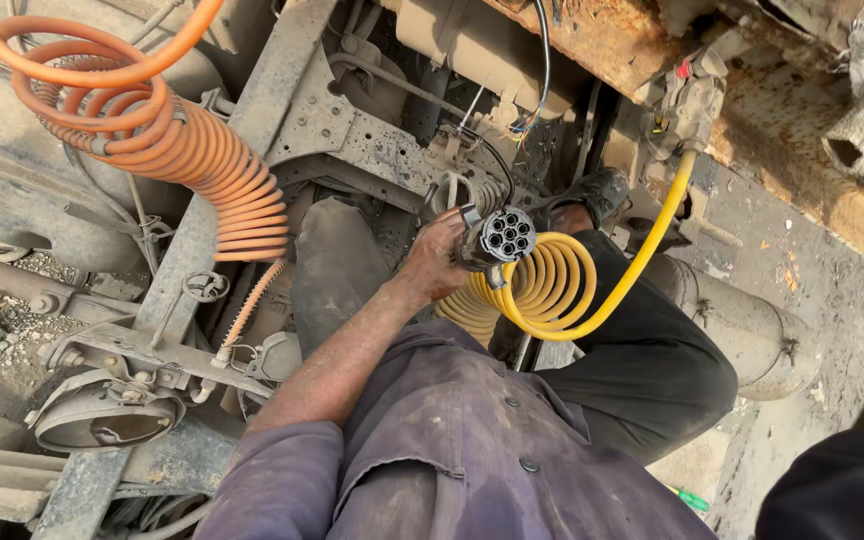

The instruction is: The person works on a vehicle's electrical system, cleaning a multi-pin connector with a cloth and then inserting a wire into one of the connector's ports. The task involves handling coiled hoses and wires near the vehicle's undercarriage.

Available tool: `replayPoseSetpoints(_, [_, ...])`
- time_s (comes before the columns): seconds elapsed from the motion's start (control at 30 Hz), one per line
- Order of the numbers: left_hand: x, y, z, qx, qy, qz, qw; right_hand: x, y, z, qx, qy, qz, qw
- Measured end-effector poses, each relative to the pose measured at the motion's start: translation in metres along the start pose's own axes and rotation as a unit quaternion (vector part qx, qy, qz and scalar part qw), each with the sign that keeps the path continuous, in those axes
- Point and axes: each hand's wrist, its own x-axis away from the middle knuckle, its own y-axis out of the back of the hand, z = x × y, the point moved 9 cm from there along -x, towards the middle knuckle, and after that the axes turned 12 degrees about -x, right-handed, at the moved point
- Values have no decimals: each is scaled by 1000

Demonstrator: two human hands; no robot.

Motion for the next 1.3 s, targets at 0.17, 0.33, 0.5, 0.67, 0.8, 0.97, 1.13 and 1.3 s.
replayPoseSetpoints(0.17, [15,-22,-3,-56,-19,145,988,53,-102,103,-180,117,120,969])
replayPoseSetpoints(0.33, [55,-36,14,-41,132,186,973,90,-161,34,-213,68,-148,963])
replayPoseSetpoints(0.5, [85,-45,20,-41,222,203,953,94,-182,-26,-404,-137,-191,884])
replayPoseSetpoints(0.67, [83,-45,6,-8,203,212,956,83,-176,-52,-567,-190,-182,781])
replayPoseSetpoints(0.8, [77,-27,5,-19,203,186,961,103,-154,-71,-701,-127,-288,640])
replayPoseSetpoints(0.97, [67,-23,-14,122,157,140,970,168,-91,-58,-684,49,-425,590])
replayPoseSetpoints(1.13, [71,-24,-33,88,111,124,982,249,-37,-81,-626,56,-485,608])
replayPoseSetpoints(1.3, [78,-34,-40,124,107,149,975,250,-71,-50,-528,-27,-381,759])
